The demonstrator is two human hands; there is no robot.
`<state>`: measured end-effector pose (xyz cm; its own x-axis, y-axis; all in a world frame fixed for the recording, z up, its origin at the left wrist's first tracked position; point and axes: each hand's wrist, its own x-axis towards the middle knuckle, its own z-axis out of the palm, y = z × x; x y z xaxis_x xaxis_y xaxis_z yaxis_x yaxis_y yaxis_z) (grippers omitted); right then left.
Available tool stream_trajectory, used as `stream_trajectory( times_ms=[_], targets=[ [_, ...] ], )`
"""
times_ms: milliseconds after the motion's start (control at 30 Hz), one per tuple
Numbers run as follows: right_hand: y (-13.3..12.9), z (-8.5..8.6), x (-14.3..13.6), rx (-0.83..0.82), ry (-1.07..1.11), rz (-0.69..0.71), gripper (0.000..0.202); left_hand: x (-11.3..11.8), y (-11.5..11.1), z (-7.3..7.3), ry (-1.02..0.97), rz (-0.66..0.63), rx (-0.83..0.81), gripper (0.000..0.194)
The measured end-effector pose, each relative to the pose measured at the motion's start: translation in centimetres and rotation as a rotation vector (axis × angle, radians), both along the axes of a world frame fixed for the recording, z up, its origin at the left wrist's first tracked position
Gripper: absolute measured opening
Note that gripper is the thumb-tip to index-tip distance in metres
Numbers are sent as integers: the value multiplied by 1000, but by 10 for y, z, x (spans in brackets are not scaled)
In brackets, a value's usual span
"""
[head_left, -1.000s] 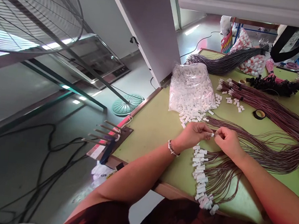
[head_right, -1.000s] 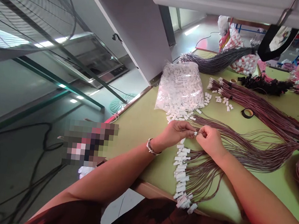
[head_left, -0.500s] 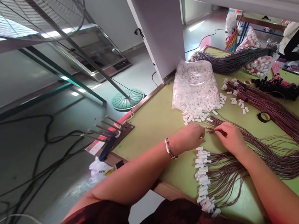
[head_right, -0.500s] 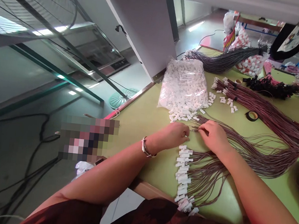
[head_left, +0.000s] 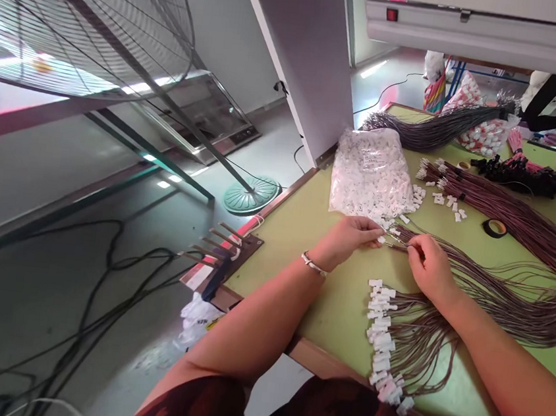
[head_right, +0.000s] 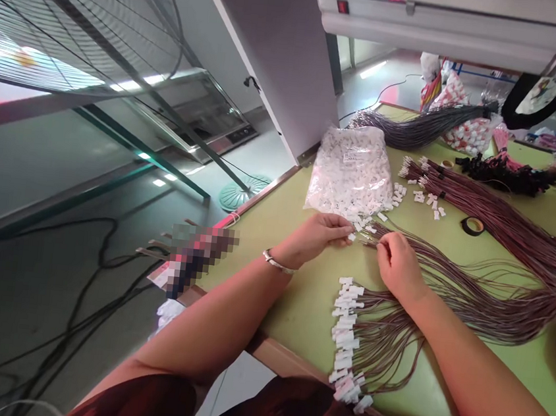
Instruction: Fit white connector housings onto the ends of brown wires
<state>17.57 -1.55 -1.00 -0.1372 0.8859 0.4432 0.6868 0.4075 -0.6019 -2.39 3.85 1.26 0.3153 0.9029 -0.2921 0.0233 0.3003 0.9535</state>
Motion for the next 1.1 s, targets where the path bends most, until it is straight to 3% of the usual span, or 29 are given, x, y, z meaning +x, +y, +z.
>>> stream_trajectory(
  times_ms=[100, 267, 533, 733, 967, 1100],
  targets=[
    [-2, 1, 2, -128, 133, -64, 6, 11, -3, -7, -169, 16, -140, 21],
    [-1, 2, 1, -143, 190, -46, 5, 19, -7, -13, -203, 2, -196, 18],
    [-1, 2, 0, -183, 226, -102, 8, 19, -10, -11, -258, 45, -145, 17],
    [0, 1, 2, -143, 225, -96, 7, 15, -9, -12, -318, 31, -120, 29],
    [-1, 2, 2, -128, 236, -108, 5, 16, -13, -10, -133, -51, 126, 41],
    [-2, 5, 2, -198, 288, -129, 3, 20, -18, -8, -118, -89, 112, 40]
  ],
)
